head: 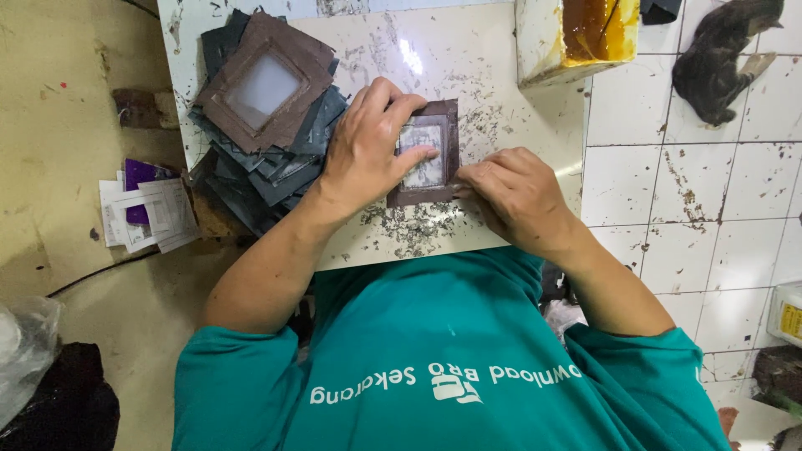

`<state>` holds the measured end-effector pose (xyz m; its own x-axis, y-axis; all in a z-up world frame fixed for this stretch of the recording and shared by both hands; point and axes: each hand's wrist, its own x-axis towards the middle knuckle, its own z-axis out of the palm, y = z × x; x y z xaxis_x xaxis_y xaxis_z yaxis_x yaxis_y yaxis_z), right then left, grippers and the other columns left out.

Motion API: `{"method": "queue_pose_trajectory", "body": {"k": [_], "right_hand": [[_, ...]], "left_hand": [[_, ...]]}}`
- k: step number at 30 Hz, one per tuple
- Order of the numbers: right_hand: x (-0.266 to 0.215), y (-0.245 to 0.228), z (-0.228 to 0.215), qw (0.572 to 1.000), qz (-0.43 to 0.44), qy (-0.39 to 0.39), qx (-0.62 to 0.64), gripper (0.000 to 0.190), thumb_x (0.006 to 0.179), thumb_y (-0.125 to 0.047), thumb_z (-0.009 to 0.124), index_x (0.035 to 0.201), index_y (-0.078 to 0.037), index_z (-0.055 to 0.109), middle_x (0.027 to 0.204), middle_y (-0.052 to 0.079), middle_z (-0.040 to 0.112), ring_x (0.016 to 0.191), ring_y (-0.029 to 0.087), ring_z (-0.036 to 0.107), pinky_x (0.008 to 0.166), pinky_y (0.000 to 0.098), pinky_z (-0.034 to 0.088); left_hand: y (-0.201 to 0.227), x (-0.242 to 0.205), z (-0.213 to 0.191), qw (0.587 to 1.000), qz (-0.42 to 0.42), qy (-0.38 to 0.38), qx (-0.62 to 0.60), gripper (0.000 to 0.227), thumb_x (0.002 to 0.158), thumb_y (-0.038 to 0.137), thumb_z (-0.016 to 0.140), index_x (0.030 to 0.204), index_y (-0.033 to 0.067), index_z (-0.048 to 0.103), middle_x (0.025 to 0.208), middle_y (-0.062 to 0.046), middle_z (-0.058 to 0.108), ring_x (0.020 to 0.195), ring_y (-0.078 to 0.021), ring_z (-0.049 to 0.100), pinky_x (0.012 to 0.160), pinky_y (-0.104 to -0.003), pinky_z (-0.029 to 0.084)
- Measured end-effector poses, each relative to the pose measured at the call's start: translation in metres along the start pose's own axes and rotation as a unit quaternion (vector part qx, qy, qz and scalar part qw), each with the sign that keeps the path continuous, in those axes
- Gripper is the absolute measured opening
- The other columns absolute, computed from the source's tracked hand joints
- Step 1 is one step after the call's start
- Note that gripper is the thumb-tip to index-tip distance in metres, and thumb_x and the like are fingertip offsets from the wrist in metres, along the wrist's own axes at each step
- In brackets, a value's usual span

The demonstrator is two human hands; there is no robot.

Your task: Applying glue to the edges of small rectangular frames and stacking them

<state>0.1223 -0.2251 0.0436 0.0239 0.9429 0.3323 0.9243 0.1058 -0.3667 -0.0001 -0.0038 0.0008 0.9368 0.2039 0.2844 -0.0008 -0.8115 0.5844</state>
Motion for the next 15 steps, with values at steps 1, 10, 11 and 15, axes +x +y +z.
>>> {"method": "queue_pose_trajectory", "body": {"k": [1,10,11,15], "right_hand": [[0.000,0.000,-0.004,1.000,-0.001,0.000,0.000,0.020,0.105,-0.012,0.064,0.117,0.004,0.066,0.101,0.015,0.072,0.082,0.030,0.062,0.069,0.0416,0.047],[0.007,-0.002,0.004,0.999,0.029,0.033,-0.003,0.019,0.106,-0.017,0.064,0.111,0.001,0.065,0.095,0.015,0.072,0.080,0.030,0.061,0.067,0.0422,0.045],[0.007,-0.003,0.004,0.999,0.026,0.019,0.005,0.016,0.107,-0.015,0.062,0.112,0.001,0.064,0.095,0.014,0.071,0.081,0.030,0.061,0.069,0.0415,0.046],[0.001,-0.001,-0.003,1.000,0.024,-0.010,-0.013,0.017,0.105,-0.011,0.062,0.115,0.002,0.065,0.093,0.015,0.069,0.082,0.032,0.060,0.068,0.0422,0.046]], "left_hand": [[-0.001,0.000,0.001,1.000,0.000,0.001,0.001,0.065,0.077,0.036,0.098,0.121,0.0030,0.063,0.102,-0.012,0.052,0.091,-0.0272,0.055,0.075,-0.039,0.052],[0.000,0.000,0.000,1.000,0.001,0.002,-0.005,0.063,0.078,0.034,0.098,0.120,0.0026,0.063,0.102,-0.012,0.052,0.090,-0.0266,0.054,0.077,-0.038,0.050],[0.000,0.000,-0.001,1.000,0.000,0.000,-0.008,0.063,0.078,0.034,0.097,0.121,0.0026,0.064,0.103,-0.012,0.052,0.092,-0.0282,0.054,0.078,-0.040,0.049],[-0.004,-0.002,0.007,1.000,0.004,0.010,-0.001,0.068,0.075,0.036,0.099,0.123,0.0015,0.064,0.101,-0.011,0.053,0.090,-0.0241,0.054,0.075,-0.035,0.051]]}}
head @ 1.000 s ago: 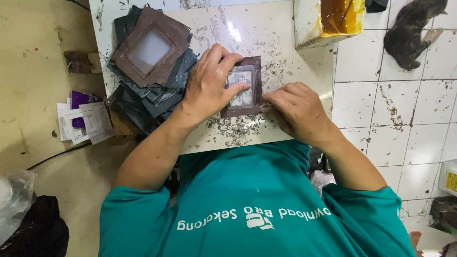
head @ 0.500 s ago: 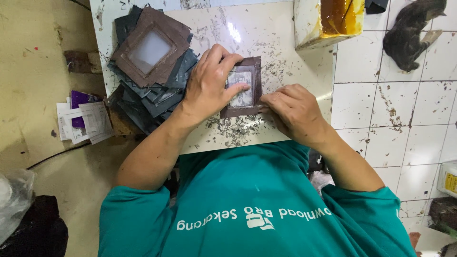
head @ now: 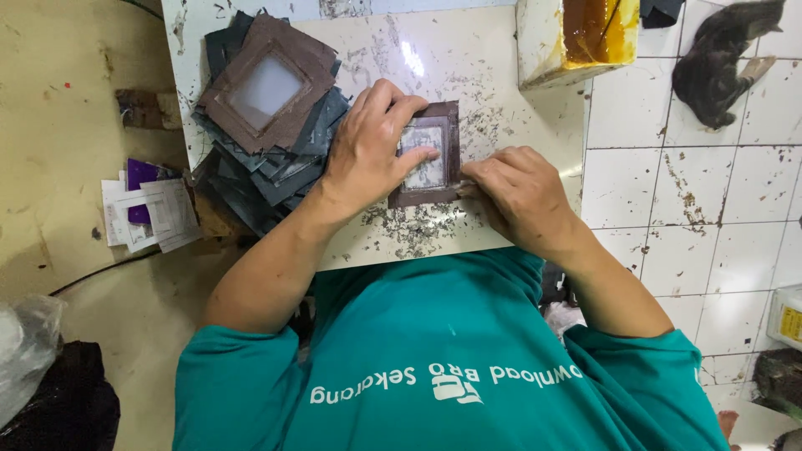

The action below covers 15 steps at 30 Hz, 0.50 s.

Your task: Applying glue to the edges of small rectangular frames and stacking them

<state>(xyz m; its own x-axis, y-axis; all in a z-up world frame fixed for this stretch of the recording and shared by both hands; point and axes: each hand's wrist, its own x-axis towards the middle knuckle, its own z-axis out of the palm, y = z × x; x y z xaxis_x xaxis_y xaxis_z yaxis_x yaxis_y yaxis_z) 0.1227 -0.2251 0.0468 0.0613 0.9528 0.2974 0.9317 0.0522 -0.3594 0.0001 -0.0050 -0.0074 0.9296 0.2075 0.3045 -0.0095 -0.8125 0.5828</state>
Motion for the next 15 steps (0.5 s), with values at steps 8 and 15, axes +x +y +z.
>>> {"method": "queue_pose_trajectory", "body": {"k": [8,15], "right_hand": [[0.000,0.001,0.005,0.999,-0.009,0.026,-0.029,0.014,0.106,-0.009,0.062,0.116,0.001,0.066,0.101,0.015,0.073,0.087,0.032,0.064,0.071,0.0419,0.047],[-0.008,0.003,-0.009,0.998,-0.021,-0.023,-0.049,0.017,0.101,-0.001,0.061,0.117,-0.001,0.067,0.102,0.011,0.072,0.087,0.029,0.060,0.073,0.0405,0.048]], "left_hand": [[0.004,0.002,-0.007,1.000,-0.005,-0.008,0.000,0.065,0.076,0.034,0.099,0.121,0.0027,0.063,0.102,-0.012,0.053,0.090,-0.0260,0.054,0.076,-0.037,0.051],[0.001,0.001,-0.001,1.000,-0.001,-0.004,0.008,0.068,0.074,0.037,0.099,0.121,0.0026,0.064,0.102,-0.012,0.054,0.090,-0.0240,0.055,0.076,-0.035,0.052]]}}
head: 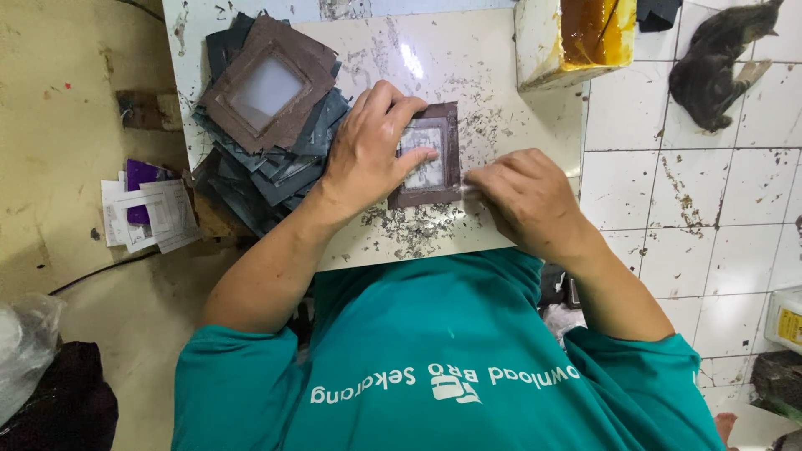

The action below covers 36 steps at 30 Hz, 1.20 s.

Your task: Applying glue to the edges of small rectangular frames and stacking them

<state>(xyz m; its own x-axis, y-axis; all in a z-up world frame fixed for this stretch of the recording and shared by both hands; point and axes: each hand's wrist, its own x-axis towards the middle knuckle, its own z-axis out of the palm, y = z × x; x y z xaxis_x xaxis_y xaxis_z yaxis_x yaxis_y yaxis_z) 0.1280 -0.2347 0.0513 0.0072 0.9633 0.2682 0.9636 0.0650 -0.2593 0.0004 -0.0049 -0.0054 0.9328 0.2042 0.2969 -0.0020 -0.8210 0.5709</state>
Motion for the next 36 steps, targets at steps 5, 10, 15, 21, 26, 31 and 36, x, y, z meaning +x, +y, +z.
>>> {"method": "queue_pose_trajectory", "body": {"k": [5,10,15,21,26,31,36], "right_hand": [[0.013,-0.005,-0.001,0.997,0.029,0.062,0.027,0.013,0.104,-0.012,0.066,0.110,0.000,0.066,0.094,0.014,0.072,0.083,0.031,0.063,0.070,0.0415,0.047],[0.015,-0.009,0.012,0.997,0.019,0.047,0.063,0.019,0.107,-0.019,0.061,0.111,-0.001,0.064,0.090,0.011,0.067,0.080,0.028,0.060,0.068,0.0389,0.044],[-0.001,-0.001,-0.008,0.984,0.082,-0.001,0.158,0.015,0.103,-0.016,0.065,0.109,-0.002,0.067,0.094,0.014,0.071,0.079,0.028,0.063,0.068,0.0406,0.049],[-0.013,0.013,-0.036,0.931,0.228,0.140,0.250,0.014,0.104,-0.009,0.070,0.115,0.000,0.070,0.098,0.014,0.074,0.095,0.031,0.072,0.091,0.0389,0.055],[0.014,0.029,0.008,0.880,0.208,0.229,0.360,0.023,0.111,-0.016,0.059,0.115,0.006,0.056,0.097,0.019,0.068,0.078,0.023,0.067,0.075,0.0342,0.056],[0.039,0.043,0.044,0.845,0.187,0.265,0.426,0.025,0.114,-0.019,0.053,0.117,0.006,0.049,0.097,0.016,0.062,0.078,0.019,0.064,0.071,0.0330,0.055],[0.040,0.062,0.069,0.839,0.232,0.259,0.418,0.019,0.114,-0.017,0.053,0.119,0.002,0.053,0.089,0.007,0.054,0.072,0.012,0.051,0.068,0.0276,0.044]], "left_hand": [[0.000,0.000,0.000,1.000,0.001,0.000,-0.005,0.067,0.075,0.036,0.099,0.121,0.0017,0.064,0.102,-0.012,0.055,0.090,-0.0245,0.055,0.076,-0.036,0.052],[0.000,0.000,-0.001,1.000,-0.001,0.001,-0.010,0.064,0.076,0.033,0.099,0.120,0.0021,0.064,0.101,-0.012,0.054,0.089,-0.0255,0.054,0.075,-0.037,0.051],[-0.005,-0.002,0.010,1.000,-0.015,-0.009,0.005,0.068,0.076,0.039,0.097,0.123,0.0039,0.063,0.103,-0.011,0.055,0.090,-0.0214,0.054,0.076,-0.032,0.054],[0.001,0.004,-0.003,0.998,-0.030,-0.041,-0.045,0.051,0.084,0.021,0.090,0.121,-0.0041,0.065,0.099,-0.015,0.053,0.087,-0.0324,0.062,0.076,-0.042,0.053],[0.009,0.002,-0.019,0.998,-0.013,-0.048,-0.041,0.029,0.092,0.010,0.074,0.117,-0.0010,0.066,0.094,-0.015,0.055,0.085,-0.0406,0.065,0.074,-0.049,0.053],[0.016,-0.003,-0.082,0.997,-0.030,-0.027,-0.067,0.012,0.095,0.012,0.068,0.107,0.0101,0.069,0.088,-0.011,0.059,0.085,-0.0405,0.068,0.074,-0.047,0.055],[-0.049,-0.024,-0.119,0.935,-0.207,0.172,-0.231,0.014,0.100,0.007,0.070,0.113,0.0017,0.068,0.090,-0.009,0.072,0.084,-0.0134,0.067,0.065,-0.033,0.059]]}}
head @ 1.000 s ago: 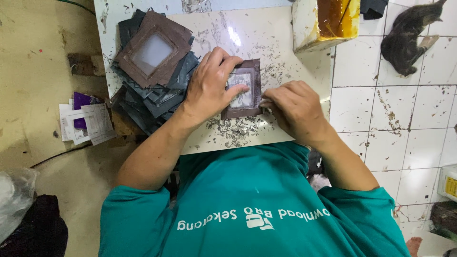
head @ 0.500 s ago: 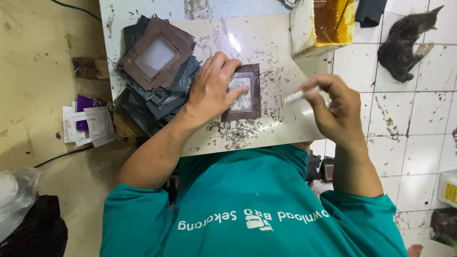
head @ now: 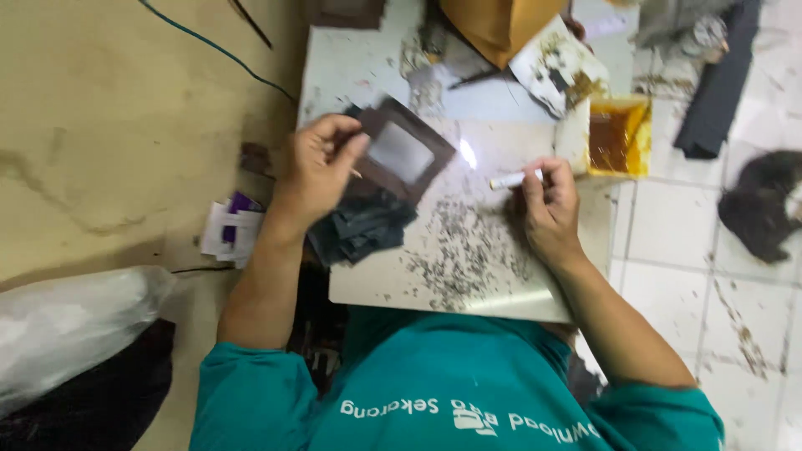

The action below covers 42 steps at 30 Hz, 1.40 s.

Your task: Applying glue to the edges of small rectangular frames and stacking them

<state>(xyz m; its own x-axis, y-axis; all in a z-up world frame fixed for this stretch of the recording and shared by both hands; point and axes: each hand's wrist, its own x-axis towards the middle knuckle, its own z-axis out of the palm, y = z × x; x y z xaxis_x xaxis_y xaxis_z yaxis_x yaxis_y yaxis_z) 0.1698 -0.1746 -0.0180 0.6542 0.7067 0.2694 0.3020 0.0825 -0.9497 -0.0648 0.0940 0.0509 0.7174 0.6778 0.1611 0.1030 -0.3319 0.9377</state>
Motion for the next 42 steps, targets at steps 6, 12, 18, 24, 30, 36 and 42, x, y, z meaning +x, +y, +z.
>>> {"method": "queue_pose_trajectory", "body": {"k": [6,12,18,24,30,36,42], "right_hand": [[0.000,-0.027,0.011,0.998,0.024,-0.048,-0.033,0.016,0.112,-0.019,0.052,0.116,-0.003,0.054,0.099,0.006,0.055,0.080,0.012,0.050,0.071,0.0245,0.043],[-0.003,-0.025,0.011,0.997,0.050,-0.056,0.003,0.016,0.111,-0.018,0.053,0.117,-0.004,0.054,0.097,0.006,0.059,0.069,0.009,0.047,0.056,0.0205,0.040],[-0.001,-0.021,0.010,0.997,0.055,-0.041,-0.021,0.017,0.110,-0.019,0.055,0.118,-0.004,0.056,0.101,0.007,0.062,0.087,0.013,0.057,0.076,0.0239,0.048],[-0.001,-0.018,0.010,0.997,0.073,-0.034,-0.008,0.014,0.110,-0.019,0.055,0.117,-0.006,0.056,0.097,0.004,0.062,0.073,0.007,0.052,0.061,0.0195,0.042],[-0.002,-0.014,0.009,0.997,0.067,-0.030,-0.017,0.015,0.110,-0.018,0.056,0.117,-0.006,0.056,0.100,0.004,0.061,0.083,0.010,0.054,0.072,0.0211,0.044],[0.000,-0.021,0.010,0.996,0.066,-0.050,0.016,0.014,0.109,-0.017,0.056,0.117,-0.006,0.055,0.088,0.003,0.059,0.065,0.007,0.050,0.052,0.0190,0.042],[-0.001,-0.023,0.011,0.997,0.047,-0.057,0.010,0.016,0.110,-0.018,0.056,0.118,-0.005,0.056,0.088,0.002,0.056,0.064,0.006,0.043,0.053,0.0198,0.035]], "left_hand": [[-0.037,0.072,-0.044,0.975,-0.101,0.180,-0.077,0.008,0.096,0.002,0.071,0.104,-0.0003,0.070,0.087,-0.009,0.074,0.063,-0.0129,0.069,0.054,-0.024,0.064],[-0.117,0.150,-0.043,0.965,-0.116,0.209,-0.107,0.016,0.093,0.000,0.072,0.108,-0.0036,0.071,0.091,-0.008,0.070,0.079,-0.0141,0.070,0.058,-0.027,0.072],[-0.167,0.201,-0.034,0.955,-0.145,0.233,-0.111,0.024,0.090,0.003,0.075,0.113,-0.0035,0.071,0.102,-0.012,0.071,0.083,-0.0155,0.071,0.053,-0.026,0.070],[-0.189,0.212,-0.038,0.961,-0.055,0.240,0.127,0.017,0.086,0.012,0.078,0.100,0.0024,0.076,0.091,-0.008,0.079,0.079,-0.0154,0.073,0.065,-0.032,0.062],[-0.211,0.219,-0.036,0.963,-0.023,0.230,0.136,0.015,0.086,0.010,0.075,0.099,0.0035,0.074,0.085,-0.006,0.077,0.074,-0.0138,0.071,0.063,-0.030,0.059],[-0.188,0.202,-0.041,0.945,-0.008,0.238,0.224,0.034,0.091,0.024,0.082,0.114,0.0092,0.063,0.100,-0.010,0.056,0.086,-0.0250,0.059,0.074,-0.040,0.052],[-0.049,0.116,-0.030,0.958,-0.034,0.006,0.283,0.042,0.098,0.044,0.071,0.124,0.0138,0.058,0.110,-0.010,0.054,0.096,-0.0240,0.057,0.076,-0.040,0.054]]}}
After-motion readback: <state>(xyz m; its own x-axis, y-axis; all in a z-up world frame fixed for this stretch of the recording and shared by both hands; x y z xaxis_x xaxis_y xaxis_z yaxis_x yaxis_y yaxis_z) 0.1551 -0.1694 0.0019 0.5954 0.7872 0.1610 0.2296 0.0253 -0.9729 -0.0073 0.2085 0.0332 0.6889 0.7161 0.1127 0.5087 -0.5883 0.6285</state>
